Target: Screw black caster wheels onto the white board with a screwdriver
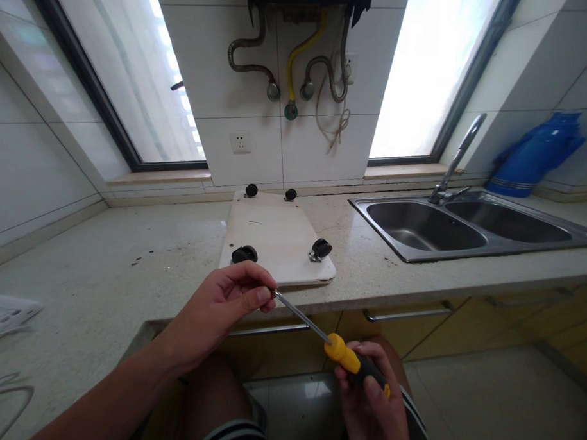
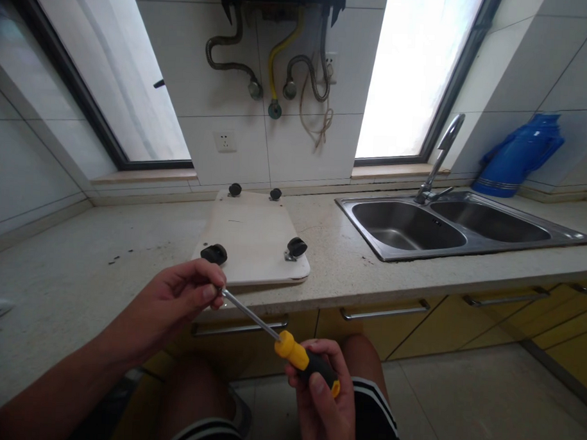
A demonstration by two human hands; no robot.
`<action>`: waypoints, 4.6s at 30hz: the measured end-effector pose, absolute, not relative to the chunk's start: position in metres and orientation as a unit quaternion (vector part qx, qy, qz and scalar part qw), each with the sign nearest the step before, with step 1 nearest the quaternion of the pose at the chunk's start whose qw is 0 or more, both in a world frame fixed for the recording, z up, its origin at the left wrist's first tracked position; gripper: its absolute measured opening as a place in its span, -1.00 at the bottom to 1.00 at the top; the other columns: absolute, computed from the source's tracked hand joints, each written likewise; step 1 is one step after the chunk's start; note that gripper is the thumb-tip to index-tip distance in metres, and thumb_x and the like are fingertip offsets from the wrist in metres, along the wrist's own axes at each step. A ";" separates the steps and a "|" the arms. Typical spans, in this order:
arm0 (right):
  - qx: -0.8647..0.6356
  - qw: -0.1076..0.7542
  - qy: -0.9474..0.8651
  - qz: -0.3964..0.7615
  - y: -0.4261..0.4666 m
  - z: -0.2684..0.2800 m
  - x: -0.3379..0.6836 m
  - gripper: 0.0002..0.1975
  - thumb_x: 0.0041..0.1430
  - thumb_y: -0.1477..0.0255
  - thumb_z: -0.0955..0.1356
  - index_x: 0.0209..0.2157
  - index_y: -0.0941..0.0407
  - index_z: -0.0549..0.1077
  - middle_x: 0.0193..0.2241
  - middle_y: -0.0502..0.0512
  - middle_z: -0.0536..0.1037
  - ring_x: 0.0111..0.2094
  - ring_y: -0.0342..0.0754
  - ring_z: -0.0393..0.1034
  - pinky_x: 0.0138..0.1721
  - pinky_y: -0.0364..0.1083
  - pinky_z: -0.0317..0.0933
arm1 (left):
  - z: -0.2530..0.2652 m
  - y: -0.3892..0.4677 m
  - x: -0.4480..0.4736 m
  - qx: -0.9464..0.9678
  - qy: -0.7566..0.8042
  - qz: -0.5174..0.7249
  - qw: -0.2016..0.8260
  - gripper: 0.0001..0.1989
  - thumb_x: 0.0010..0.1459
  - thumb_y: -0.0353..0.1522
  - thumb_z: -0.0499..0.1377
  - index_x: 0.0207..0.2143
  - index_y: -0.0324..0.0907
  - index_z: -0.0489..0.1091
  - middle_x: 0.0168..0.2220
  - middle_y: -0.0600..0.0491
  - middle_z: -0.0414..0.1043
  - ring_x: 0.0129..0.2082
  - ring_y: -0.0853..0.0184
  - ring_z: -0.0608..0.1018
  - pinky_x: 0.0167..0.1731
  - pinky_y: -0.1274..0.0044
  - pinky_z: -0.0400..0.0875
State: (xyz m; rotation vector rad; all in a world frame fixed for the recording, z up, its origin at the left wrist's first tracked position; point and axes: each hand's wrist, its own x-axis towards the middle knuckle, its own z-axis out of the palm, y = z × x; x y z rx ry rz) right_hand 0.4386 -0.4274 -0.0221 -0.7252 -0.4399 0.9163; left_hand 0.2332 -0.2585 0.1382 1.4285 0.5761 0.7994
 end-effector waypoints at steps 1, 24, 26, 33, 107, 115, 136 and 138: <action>-0.345 0.806 -0.205 0.434 -0.429 -0.020 0.438 -0.61 0.11 0.18 0.65 -0.08 0.00 0.63 -0.12 0.16 0.64 -0.25 -0.02 0.60 -0.18 -0.03 0.61 | 0.138 -0.258 0.233 0.635 0.257 0.351 0.638 -0.79 0.28 -0.17 0.52 -0.17 -0.09 0.70 -0.30 0.07 0.63 -0.27 0.43 0.66 -0.22 0.70 0.56; -0.393 0.791 -0.343 0.319 -0.438 -0.017 0.445 -0.78 0.30 0.25 0.54 -0.05 -0.07 0.62 -0.09 0.13 0.55 -0.25 -0.03 0.57 -0.24 -0.04 0.53 | 0.142 -0.257 0.236 0.734 0.293 0.345 0.507 -0.82 0.34 -0.18 0.43 -0.17 -0.09 0.69 -0.28 0.01 0.65 -0.24 0.26 0.68 -0.21 0.53 0.62; -0.400 0.785 -0.361 0.306 -0.438 -0.018 0.446 -0.80 0.31 0.27 0.53 -0.04 -0.08 0.62 -0.07 0.13 0.57 -0.26 -0.05 0.57 -0.23 -0.03 0.54 | 0.140 -0.256 0.236 0.721 0.295 0.340 0.527 -0.81 0.33 -0.17 0.44 -0.17 -0.09 0.69 -0.27 0.01 0.66 -0.23 0.26 0.68 -0.18 0.53 0.63; -0.422 0.780 -0.352 0.298 -0.442 -0.021 0.448 -0.81 0.23 0.38 0.57 -0.12 -0.06 0.64 -0.01 0.15 0.61 -0.29 -0.05 0.60 -0.24 -0.06 0.55 | 0.138 -0.254 0.236 0.716 0.297 0.326 0.541 -0.76 0.34 -0.14 0.44 -0.18 -0.11 0.68 -0.28 0.01 0.65 -0.23 0.31 0.66 -0.20 0.57 0.59; -0.239 0.837 -0.121 0.477 -0.101 0.061 0.687 -0.73 0.47 0.27 0.46 0.01 0.18 0.54 -0.17 0.05 0.60 -0.29 -0.18 0.51 -0.29 -0.15 0.49 | 0.090 -0.183 0.462 0.937 0.247 0.177 0.171 -0.81 0.50 -0.33 0.22 0.08 -0.13 0.32 0.09 -0.09 0.50 0.02 0.10 0.61 0.03 0.27 0.54; -0.256 0.820 -0.105 0.501 -0.092 0.050 0.686 -0.66 0.47 0.24 0.46 0.10 0.16 0.53 -0.04 0.12 0.61 -0.17 -0.10 0.56 -0.17 -0.07 0.55 | 0.104 -0.186 0.406 0.686 0.301 0.352 0.561 -0.54 0.41 -0.03 0.24 0.16 -0.01 0.16 -0.08 0.06 0.43 -0.12 0.20 0.64 -0.14 0.33 0.62; -0.258 0.814 -0.144 0.500 -0.085 0.040 0.677 -0.68 0.47 0.24 0.46 0.07 0.17 0.54 -0.08 0.10 0.62 -0.21 -0.12 0.56 -0.21 -0.10 0.55 | 0.101 -0.126 0.348 0.959 0.258 0.097 0.064 -0.63 0.32 -0.42 0.10 0.14 -0.15 0.45 0.15 -0.16 0.33 -0.12 0.15 0.57 0.00 0.27 0.56; -0.265 0.812 -0.149 0.499 -0.085 0.039 0.675 -0.69 0.48 0.24 0.45 0.05 0.17 0.54 -0.11 0.08 0.62 -0.24 -0.15 0.55 -0.25 -0.12 0.54 | 0.107 -0.125 0.347 0.958 0.249 0.095 0.104 -0.60 0.30 -0.41 0.14 0.17 -0.13 0.44 0.17 -0.15 0.32 -0.11 0.17 0.57 0.06 0.27 0.54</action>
